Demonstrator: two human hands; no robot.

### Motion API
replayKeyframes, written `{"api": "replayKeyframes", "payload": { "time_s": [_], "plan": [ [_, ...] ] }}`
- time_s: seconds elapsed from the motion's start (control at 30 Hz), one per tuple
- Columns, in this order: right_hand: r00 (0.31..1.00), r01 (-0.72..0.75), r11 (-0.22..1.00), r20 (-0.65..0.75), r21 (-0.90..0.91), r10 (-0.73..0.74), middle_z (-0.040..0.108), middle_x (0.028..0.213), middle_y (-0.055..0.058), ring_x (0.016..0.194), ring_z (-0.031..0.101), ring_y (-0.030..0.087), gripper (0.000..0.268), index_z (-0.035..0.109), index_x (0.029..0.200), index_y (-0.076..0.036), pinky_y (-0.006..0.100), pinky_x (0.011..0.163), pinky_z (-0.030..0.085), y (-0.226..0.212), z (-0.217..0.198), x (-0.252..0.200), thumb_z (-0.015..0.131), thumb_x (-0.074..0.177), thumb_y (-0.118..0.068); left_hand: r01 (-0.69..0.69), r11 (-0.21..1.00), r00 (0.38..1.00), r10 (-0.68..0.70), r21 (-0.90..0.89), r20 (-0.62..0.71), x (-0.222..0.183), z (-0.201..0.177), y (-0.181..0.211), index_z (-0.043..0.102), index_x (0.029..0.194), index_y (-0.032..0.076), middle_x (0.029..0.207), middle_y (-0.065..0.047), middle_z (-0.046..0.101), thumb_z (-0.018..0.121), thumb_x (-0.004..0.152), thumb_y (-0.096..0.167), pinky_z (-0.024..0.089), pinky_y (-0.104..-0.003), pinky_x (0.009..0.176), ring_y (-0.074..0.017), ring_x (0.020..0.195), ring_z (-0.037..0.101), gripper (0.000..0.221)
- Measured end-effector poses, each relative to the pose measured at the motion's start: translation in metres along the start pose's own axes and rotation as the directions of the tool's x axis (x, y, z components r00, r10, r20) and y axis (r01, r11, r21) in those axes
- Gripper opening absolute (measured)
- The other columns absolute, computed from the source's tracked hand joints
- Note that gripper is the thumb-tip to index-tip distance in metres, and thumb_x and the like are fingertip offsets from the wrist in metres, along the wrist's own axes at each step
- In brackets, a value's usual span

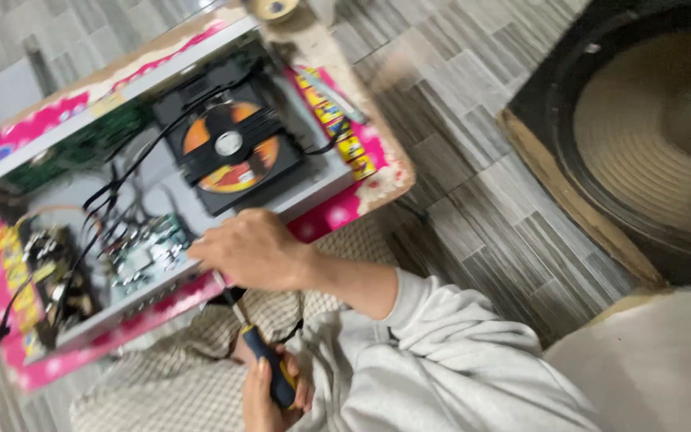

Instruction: Using a screwdriver to remove or install screws on the back panel of an open electronic device.

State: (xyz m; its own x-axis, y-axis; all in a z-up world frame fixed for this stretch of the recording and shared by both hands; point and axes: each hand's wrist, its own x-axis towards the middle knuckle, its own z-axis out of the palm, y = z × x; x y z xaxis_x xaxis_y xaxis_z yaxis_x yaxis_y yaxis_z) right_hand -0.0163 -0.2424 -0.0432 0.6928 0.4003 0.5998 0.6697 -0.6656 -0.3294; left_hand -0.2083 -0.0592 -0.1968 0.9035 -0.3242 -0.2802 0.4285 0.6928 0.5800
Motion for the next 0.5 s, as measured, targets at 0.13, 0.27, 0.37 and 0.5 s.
{"api": "replayKeyframes", "payload": {
  "time_s": [0.13, 0.27, 0.37, 0.5],
  "plan": [
    [0.997, 0.080, 0.993, -0.013, 0.090, -0.080, 0.065, 0.078, 0.002, 0.067, 0.064, 0.022, 0.005, 0.063, 0.089, -0.015, 0.038, 0.059, 0.045, -0.005, -0.002, 0.007, 0.062, 0.088, -0.020, -0.042, 0.999, 0.981, 0.035, -0.033, -0.189, -0.002, 0.034, 0.007, 0.052, 0.121, 0.000, 0.082, -0.019, 0.059, 0.052, 0.100, 0.029, 0.039, -0.036, 0.032, -0.0239, 0.040, 0.048, 0.036],
    [0.996, 0.051, 0.998, 0.069, 0.035, -0.053, 0.067, 0.077, 0.000, 0.060, 0.061, 0.022, 0.008, 0.067, 0.093, -0.016, 0.037, 0.054, 0.043, -0.020, -0.005, 0.010, 0.064, 0.086, -0.018, 0.000, 0.929, 0.901, 0.160, 0.369, -0.402, -0.015, 0.087, 0.027, 0.060, 0.103, -0.002, 0.064, -0.012, 0.059, 0.055, 0.097, 0.018, 0.036, -0.030, 0.032, -0.0182, 0.036, 0.046, 0.022],
    [0.995, 0.071, 0.997, 0.065, 0.034, -0.073, 0.071, 0.084, 0.000, 0.064, 0.063, 0.024, 0.015, 0.070, 0.099, -0.013, 0.037, 0.058, 0.045, -0.025, -0.012, 0.020, 0.066, 0.085, -0.014, -0.012, 0.610, 0.831, 0.447, 0.792, -0.332, -0.011, 0.102, 0.045, 0.063, 0.096, 0.001, 0.063, -0.008, 0.061, 0.062, 0.091, 0.017, 0.041, -0.029, 0.042, -0.0163, 0.045, 0.049, 0.017],
    [0.993, 0.063, 0.997, 0.097, 0.046, -0.067, 0.073, 0.089, 0.001, 0.066, 0.064, 0.025, 0.023, 0.073, 0.105, -0.010, 0.036, 0.057, 0.045, -0.031, -0.018, 0.022, 0.067, 0.083, -0.009, 0.075, 0.078, 0.731, 0.674, 0.994, -0.108, -0.015, 0.102, 0.069, 0.066, 0.099, 0.000, 0.066, -0.013, 0.067, 0.073, 0.079, 0.016, 0.048, -0.037, 0.049, -0.0248, 0.049, 0.058, 0.026]
  ]
}}
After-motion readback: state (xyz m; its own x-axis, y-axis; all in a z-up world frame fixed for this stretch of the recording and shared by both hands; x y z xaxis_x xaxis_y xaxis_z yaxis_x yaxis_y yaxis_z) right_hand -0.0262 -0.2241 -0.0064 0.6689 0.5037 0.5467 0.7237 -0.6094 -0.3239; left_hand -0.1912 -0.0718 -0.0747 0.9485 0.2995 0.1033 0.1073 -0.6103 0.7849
